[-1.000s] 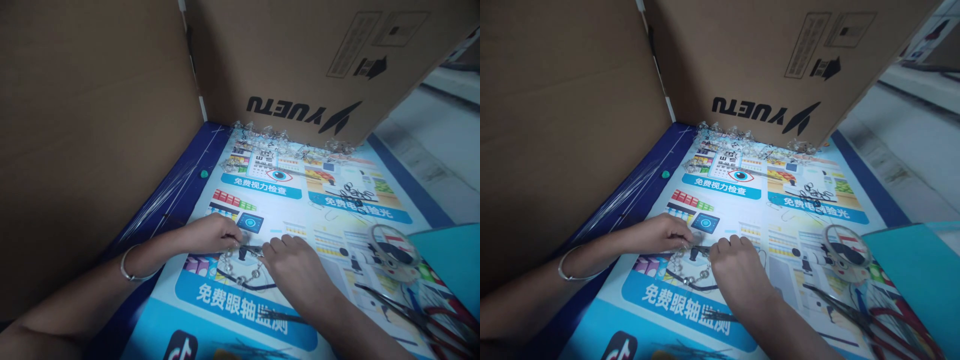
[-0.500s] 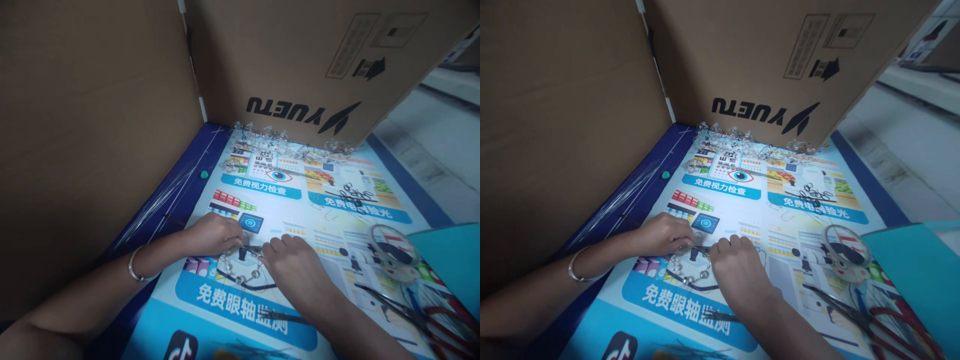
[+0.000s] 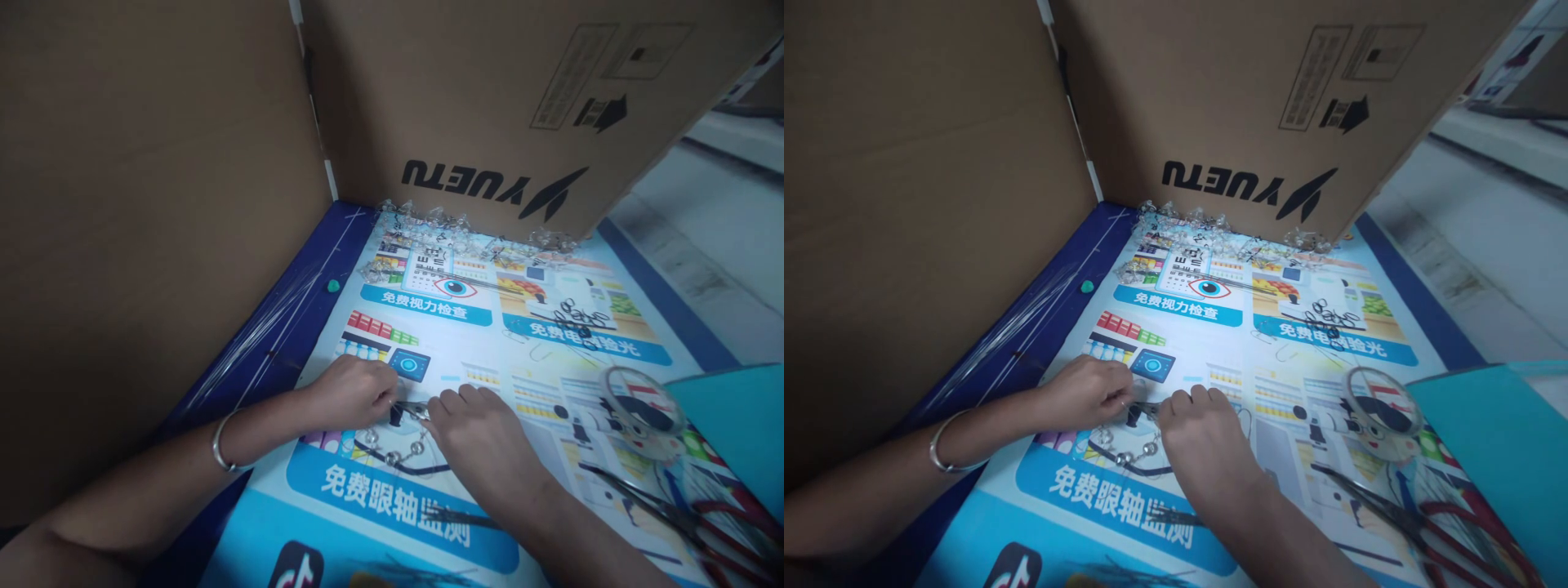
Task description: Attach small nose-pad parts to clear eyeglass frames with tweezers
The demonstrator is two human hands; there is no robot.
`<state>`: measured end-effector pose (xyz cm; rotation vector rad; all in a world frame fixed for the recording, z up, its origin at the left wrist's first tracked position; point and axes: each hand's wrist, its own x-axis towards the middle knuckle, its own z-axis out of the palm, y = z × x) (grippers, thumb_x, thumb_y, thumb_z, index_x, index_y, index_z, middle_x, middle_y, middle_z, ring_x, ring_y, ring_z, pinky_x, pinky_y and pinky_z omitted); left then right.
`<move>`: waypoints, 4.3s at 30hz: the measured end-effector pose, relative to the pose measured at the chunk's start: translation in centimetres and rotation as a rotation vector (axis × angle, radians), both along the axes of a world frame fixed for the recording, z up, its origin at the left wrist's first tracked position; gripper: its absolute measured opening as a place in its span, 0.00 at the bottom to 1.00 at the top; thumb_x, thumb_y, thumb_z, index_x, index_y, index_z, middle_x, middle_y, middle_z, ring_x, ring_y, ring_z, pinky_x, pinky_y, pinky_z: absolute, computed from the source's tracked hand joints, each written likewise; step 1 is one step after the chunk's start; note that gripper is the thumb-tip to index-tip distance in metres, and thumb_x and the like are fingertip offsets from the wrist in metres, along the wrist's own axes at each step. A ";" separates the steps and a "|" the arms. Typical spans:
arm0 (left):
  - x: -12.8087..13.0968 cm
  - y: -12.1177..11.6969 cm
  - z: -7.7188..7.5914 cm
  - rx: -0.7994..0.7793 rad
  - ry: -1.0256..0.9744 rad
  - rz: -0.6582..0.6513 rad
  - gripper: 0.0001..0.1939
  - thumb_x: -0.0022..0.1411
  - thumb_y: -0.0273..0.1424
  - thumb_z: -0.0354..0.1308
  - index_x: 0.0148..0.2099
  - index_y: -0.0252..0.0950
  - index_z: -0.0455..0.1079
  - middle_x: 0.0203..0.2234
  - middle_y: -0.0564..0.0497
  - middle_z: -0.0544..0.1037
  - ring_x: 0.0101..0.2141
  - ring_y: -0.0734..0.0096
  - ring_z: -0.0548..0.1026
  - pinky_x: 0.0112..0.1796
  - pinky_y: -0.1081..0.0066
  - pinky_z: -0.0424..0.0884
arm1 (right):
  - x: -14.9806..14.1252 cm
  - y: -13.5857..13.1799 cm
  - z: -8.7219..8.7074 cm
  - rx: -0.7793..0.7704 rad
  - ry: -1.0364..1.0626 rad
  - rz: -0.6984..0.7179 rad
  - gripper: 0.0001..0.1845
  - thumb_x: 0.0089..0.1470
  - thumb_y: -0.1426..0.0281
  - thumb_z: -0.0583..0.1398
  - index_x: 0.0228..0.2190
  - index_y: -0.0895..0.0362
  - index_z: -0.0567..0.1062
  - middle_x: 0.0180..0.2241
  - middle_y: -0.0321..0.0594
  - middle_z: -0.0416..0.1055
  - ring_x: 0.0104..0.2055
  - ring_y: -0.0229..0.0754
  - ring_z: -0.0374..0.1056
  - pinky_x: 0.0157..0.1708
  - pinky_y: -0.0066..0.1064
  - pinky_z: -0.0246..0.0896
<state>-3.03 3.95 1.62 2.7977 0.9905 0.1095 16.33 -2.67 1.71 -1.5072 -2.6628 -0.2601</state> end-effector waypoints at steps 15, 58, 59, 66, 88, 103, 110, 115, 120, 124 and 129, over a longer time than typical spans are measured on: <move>-0.3 0.3 0.3 -0.138 0.002 0.083 0.11 0.60 0.31 0.45 0.27 0.35 0.62 0.24 0.54 0.70 0.26 0.74 0.67 0.25 0.75 0.56 | -0.2 0.2 0.2 -0.032 -0.007 -0.075 0.08 0.49 0.69 0.59 0.21 0.58 0.70 0.21 0.39 0.66 0.26 0.39 0.58 0.26 0.32 0.39; -2.1 2.3 2.4 -0.253 -0.314 -0.491 0.09 0.60 0.25 0.51 0.38 0.36 0.72 0.36 0.47 0.76 0.36 0.73 0.74 0.36 0.76 0.69 | 0.4 0.4 0.1 -0.116 0.004 -0.070 0.08 0.50 0.69 0.58 0.22 0.58 0.70 0.22 0.39 0.65 0.27 0.39 0.58 0.25 0.33 0.38; -2.1 2.3 2.4 -0.266 -0.320 -0.493 0.08 0.60 0.25 0.51 0.37 0.36 0.72 0.36 0.47 0.76 0.36 0.73 0.74 0.36 0.76 0.69 | 0.4 0.4 0.1 -0.110 0.008 -0.063 0.08 0.50 0.70 0.58 0.22 0.58 0.70 0.22 0.38 0.65 0.26 0.39 0.58 0.25 0.33 0.38; -1.4 1.4 1.2 -0.242 -0.357 -0.374 0.08 0.60 0.28 0.50 0.34 0.33 0.70 0.32 0.47 0.75 0.34 0.72 0.73 0.35 0.75 0.67 | 0.3 0.3 -0.2 -0.058 0.024 -0.055 0.07 0.50 0.71 0.59 0.21 0.58 0.69 0.21 0.38 0.64 0.26 0.39 0.56 0.26 0.33 0.38; -1.7 1.7 2.3 -0.348 -0.163 -0.524 0.09 0.58 0.21 0.50 0.32 0.35 0.70 0.37 0.48 0.74 0.38 0.72 0.73 0.38 0.76 0.67 | 0.3 0.3 0.1 -0.111 -0.012 -0.061 0.06 0.50 0.71 0.58 0.23 0.57 0.69 0.22 0.38 0.65 0.27 0.40 0.58 0.26 0.32 0.39; -0.6 0.4 1.7 -0.334 -0.298 -0.197 0.05 0.60 0.24 0.48 0.33 0.33 0.65 0.28 0.52 0.71 0.30 0.75 0.68 0.32 0.77 0.63 | 0.2 0.1 0.0 -0.100 0.008 -0.032 0.07 0.51 0.72 0.57 0.22 0.58 0.70 0.22 0.39 0.66 0.27 0.39 0.57 0.26 0.32 0.40; -1.2 1.5 1.3 -0.763 -0.409 -0.077 0.04 0.60 0.28 0.50 0.35 0.32 0.64 0.23 0.54 0.72 0.24 0.79 0.69 0.26 0.80 0.63 | 0.1 0.1 0.4 -0.147 0.000 -0.028 0.08 0.52 0.70 0.57 0.22 0.58 0.70 0.22 0.39 0.66 0.27 0.39 0.59 0.26 0.32 0.41; -1.7 2.1 1.3 -0.894 -0.408 -0.190 0.04 0.59 0.28 0.52 0.35 0.32 0.66 0.28 0.51 0.73 0.29 0.77 0.71 0.30 0.78 0.66 | 0.2 0.3 0.4 -0.160 0.001 -0.032 0.08 0.51 0.70 0.58 0.22 0.58 0.70 0.22 0.39 0.66 0.27 0.39 0.59 0.26 0.32 0.41; -1.5 2.0 2.1 -0.682 -0.355 -0.358 0.03 0.56 0.24 0.54 0.30 0.32 0.68 0.32 0.48 0.73 0.35 0.74 0.71 0.36 0.76 0.67 | 0.3 0.2 0.5 -0.125 0.005 -0.062 0.09 0.51 0.70 0.57 0.21 0.58 0.70 0.22 0.39 0.65 0.26 0.39 0.58 0.25 0.32 0.40; -1.2 1.1 2.1 -0.358 -0.220 -0.386 0.06 0.58 0.24 0.52 0.31 0.33 0.69 0.33 0.49 0.72 0.33 0.75 0.71 0.34 0.77 0.66 | 0.2 0.1 0.4 -0.098 0.000 -0.074 0.08 0.51 0.71 0.57 0.22 0.58 0.70 0.22 0.39 0.65 0.26 0.39 0.57 0.25 0.32 0.40; -1.1 0.6 1.7 -0.136 -0.151 -0.420 0.09 0.61 0.26 0.48 0.32 0.34 0.69 0.32 0.50 0.73 0.32 0.74 0.71 0.32 0.77 0.65 | 0.3 0.1 0.3 -0.080 0.015 -0.069 0.07 0.50 0.71 0.58 0.22 0.58 0.69 0.22 0.39 0.65 0.27 0.39 0.57 0.26 0.32 0.40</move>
